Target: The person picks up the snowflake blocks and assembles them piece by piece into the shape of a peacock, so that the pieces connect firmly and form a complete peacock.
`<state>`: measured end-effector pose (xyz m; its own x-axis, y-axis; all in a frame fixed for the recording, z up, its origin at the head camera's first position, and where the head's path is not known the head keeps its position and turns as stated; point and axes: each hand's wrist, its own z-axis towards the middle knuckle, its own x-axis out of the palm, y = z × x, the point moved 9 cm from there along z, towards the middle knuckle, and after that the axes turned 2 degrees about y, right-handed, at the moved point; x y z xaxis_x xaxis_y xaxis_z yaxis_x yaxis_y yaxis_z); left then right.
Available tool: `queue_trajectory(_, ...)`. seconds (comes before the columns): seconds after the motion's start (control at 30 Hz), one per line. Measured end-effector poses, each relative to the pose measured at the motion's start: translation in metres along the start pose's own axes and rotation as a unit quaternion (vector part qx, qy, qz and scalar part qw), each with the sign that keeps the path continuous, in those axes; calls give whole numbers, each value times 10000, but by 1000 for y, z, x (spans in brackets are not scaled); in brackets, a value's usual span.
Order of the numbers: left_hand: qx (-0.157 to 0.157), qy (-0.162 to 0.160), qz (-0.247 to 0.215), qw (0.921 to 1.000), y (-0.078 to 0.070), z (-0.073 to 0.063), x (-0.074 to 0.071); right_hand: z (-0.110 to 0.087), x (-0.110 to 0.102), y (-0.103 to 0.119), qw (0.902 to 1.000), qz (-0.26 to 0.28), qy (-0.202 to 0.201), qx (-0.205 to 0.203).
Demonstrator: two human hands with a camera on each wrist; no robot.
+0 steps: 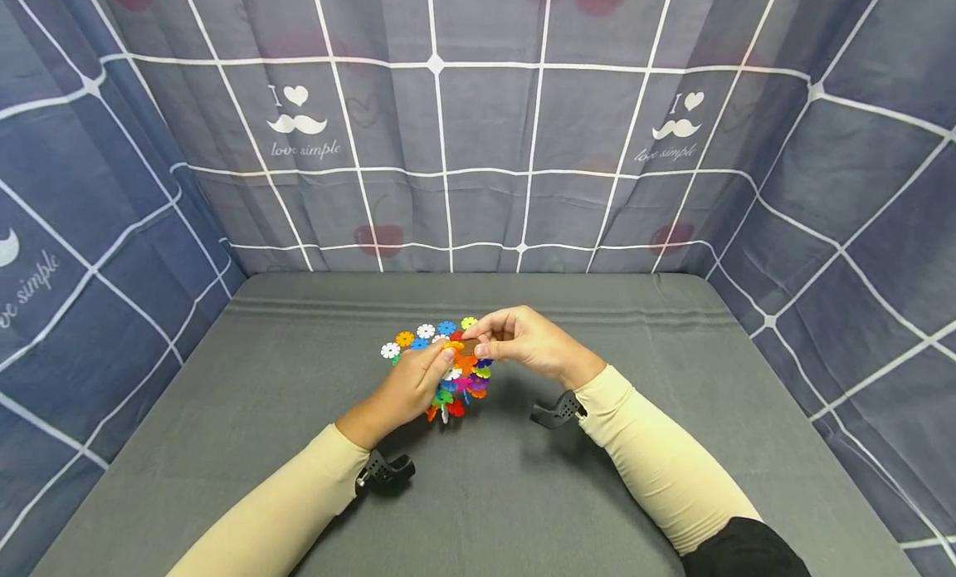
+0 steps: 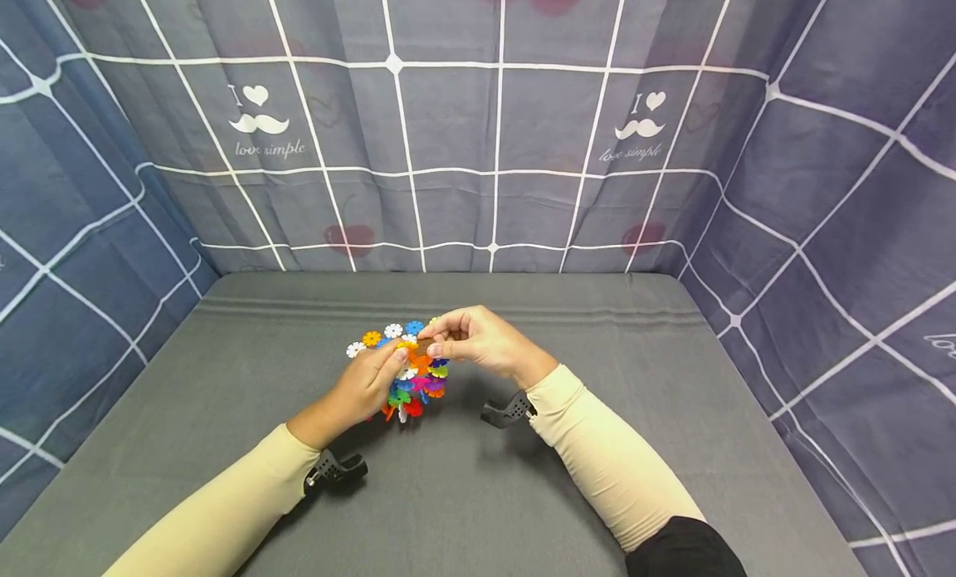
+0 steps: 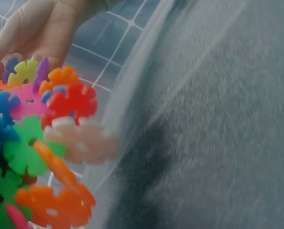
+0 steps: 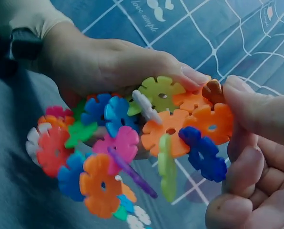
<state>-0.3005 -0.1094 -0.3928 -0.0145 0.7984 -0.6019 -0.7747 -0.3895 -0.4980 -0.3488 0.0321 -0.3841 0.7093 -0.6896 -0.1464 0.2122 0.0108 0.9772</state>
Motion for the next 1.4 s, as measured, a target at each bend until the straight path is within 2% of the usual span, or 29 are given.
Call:
queue_trajectory(0.07,-469,42,-237,9986,10,0,0,2,-7,3,9997,-189,-135,-78)
queue_trajectory(0.13,-1088,-37,-531,9926,23,0,-3,5,-21,2,9980,-390,-475,-165)
queue_trajectory(0.23,-1952,-427,-1067,9740,44,-4,-14,9,-46,-11,9879,-1094,-1097,-90)
queue_trajectory(0.3,-2320,-791,-1396,9594,55,-7,-23,12,-56,-28,9730,-1902,-1301,120)
queue_trajectory(0.4,-2537,-1100,-1706,9457,68,-10,-32,21,-52,-55,9379,-3284,-1008,490)
queue_trajectory(0.47,-2598,-1064,-1775,9432,72,-12,-33,33,-45,-72,9144,-3944,-710,567)
queue_trajectory(0.53,-2577,-928,-1819,9444,74,-13,-30,46,-40,-82,8939,-4405,-603,569)
queue_trajectory(0.6,-2545,-776,-1807,9469,73,-13,-26,57,-37,-87,8802,-4678,-609,524)
queue_trajectory(0.67,-2423,-627,-1805,9512,71,-11,-22,65,-37,-88,8762,-4745,-696,490)
queue_trajectory(0.73,-2304,-532,-1656,9574,69,-9,-19,67,-39,-87,8872,-4527,-716,537)
queue_trajectory(0.87,-2124,-368,-1208,9690,63,-8,-17,62,-50,-78,9251,-3670,-749,623)
queue_trajectory(0.97,-1848,-204,-873,9787,53,-4,-15,54,-59,-61,9551,-2781,-878,520)
queue_trajectory(1.07,-1475,-95,-673,9867,41,0,-12,44,-63,-34,9806,-1699,-960,195)
queue_trajectory(1.13,-1291,-41,-566,9900,35,1,-8,36,-58,-13,9887,-1196,-898,-40)
queue_trajectory(1.2,-1202,-23,-495,9915,31,0,-6,29,-49,7,9921,-998,-712,-279)
queue_trajectory(1.3,-1135,-86,-303,9930,29,-1,-5,21,-31,29,9912,-1142,-427,-521)
queue_trajectory(1.4,-931,-180,8,9955,24,1,-7,20,-17,40,9892,-1289,-246,-649)
